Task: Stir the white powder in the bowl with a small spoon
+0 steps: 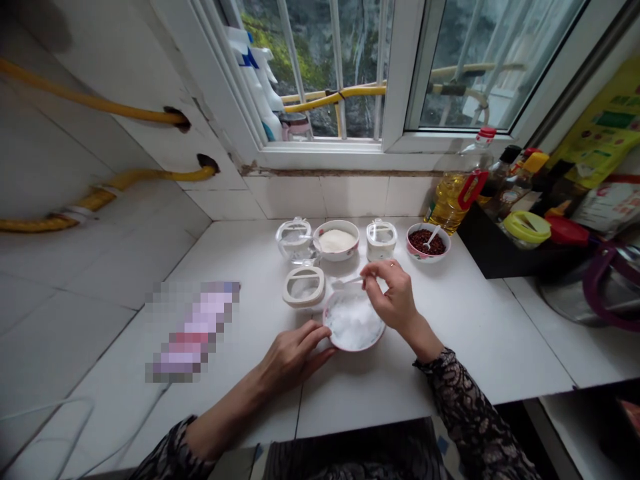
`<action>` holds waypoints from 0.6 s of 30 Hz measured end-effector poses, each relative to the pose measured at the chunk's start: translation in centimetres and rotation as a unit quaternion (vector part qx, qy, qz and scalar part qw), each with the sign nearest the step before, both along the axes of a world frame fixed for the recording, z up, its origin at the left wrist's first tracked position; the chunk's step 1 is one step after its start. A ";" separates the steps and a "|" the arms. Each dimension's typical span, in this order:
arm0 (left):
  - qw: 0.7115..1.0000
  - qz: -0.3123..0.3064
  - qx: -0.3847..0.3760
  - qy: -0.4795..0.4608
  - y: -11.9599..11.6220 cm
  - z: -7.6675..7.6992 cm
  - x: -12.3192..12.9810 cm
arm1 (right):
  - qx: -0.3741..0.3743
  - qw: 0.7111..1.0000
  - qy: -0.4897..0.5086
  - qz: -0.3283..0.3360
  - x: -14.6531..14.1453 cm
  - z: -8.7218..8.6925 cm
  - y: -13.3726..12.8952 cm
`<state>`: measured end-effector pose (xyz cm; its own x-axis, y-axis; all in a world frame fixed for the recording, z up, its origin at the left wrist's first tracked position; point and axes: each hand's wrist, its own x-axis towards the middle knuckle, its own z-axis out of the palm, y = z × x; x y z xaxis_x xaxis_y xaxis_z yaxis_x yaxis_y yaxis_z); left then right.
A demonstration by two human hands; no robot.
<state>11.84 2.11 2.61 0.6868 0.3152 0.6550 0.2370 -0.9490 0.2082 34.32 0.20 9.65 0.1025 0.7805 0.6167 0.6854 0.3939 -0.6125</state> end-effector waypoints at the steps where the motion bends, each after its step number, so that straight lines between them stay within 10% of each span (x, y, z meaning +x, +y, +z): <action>1: 1.000 0.001 -0.001 0.001 0.0 0.0 0.0 | 0.002 1.000 -0.015 -0.008 0.4 0.0 0.0; 9: 1.000 0.000 -0.008 0.003 0.0 0.2 -0.1 | -0.058 0.992 -0.095 0.061 0.5 -1.3 0.7; 18: 1.000 -0.003 -0.008 -0.001 0.0 0.3 -0.1 | -0.188 0.955 0.228 -0.001 1.4 -1.0 1.1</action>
